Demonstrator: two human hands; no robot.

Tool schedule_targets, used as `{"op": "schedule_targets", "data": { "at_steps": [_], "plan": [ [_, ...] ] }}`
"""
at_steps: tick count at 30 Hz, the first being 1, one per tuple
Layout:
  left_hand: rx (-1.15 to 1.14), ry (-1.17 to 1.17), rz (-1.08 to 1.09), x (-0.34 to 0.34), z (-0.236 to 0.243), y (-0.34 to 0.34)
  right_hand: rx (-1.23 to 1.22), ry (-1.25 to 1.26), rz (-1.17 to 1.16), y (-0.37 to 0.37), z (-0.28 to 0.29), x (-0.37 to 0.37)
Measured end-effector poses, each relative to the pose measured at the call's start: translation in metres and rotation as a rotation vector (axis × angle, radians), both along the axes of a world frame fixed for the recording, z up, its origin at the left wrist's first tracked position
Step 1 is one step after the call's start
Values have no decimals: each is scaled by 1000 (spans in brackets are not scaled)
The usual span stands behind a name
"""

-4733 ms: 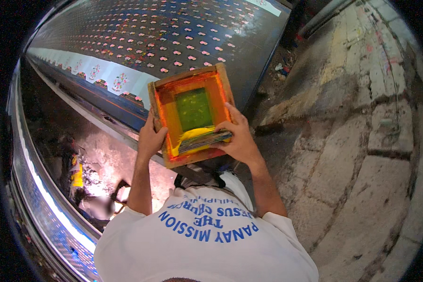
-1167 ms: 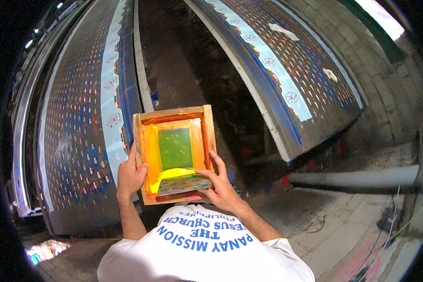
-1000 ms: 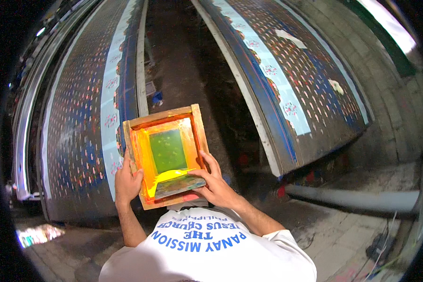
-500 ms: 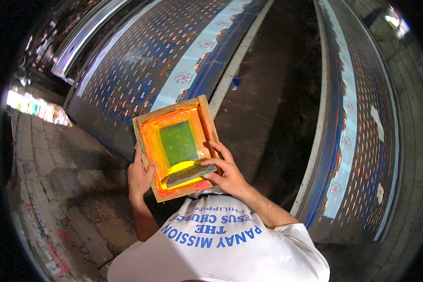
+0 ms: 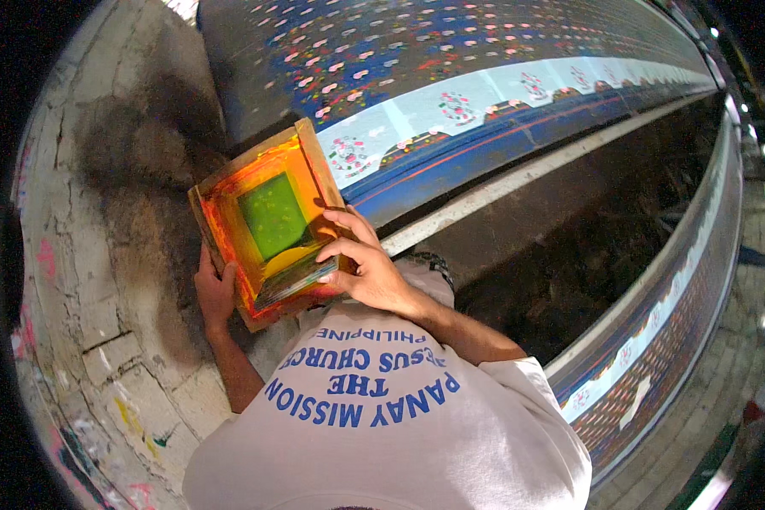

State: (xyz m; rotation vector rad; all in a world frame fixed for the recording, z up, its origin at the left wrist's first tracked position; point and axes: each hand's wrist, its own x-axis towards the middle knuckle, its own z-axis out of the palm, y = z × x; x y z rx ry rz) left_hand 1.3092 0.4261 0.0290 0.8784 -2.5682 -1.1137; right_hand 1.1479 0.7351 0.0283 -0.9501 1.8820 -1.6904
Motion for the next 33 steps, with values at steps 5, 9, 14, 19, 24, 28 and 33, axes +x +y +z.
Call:
{"op": "schedule_targets", "data": {
  "at_steps": [5,9,14,19,24,28,33],
  "plan": [
    [-26,94,75,-4,0,13,-74,-39,68,-8,-14,-30],
    [-69,130,64,-52,3,25,-138,3,63,2,-16,-80],
    [16,195,91,-119,-23,54,-107,109,61,27,-35,-152],
    [87,133,52,-157,-63,84,39,89,16,68,-51,-179],
    [149,177,7,-161,-87,91,92,82,-8,80,-50,-186],
    [263,123,15,-163,-74,92,98,100,-31,78,-44,-183],
    [215,204,-30,-165,-83,86,235,461,37,75,-9,-178]
  ]
}}
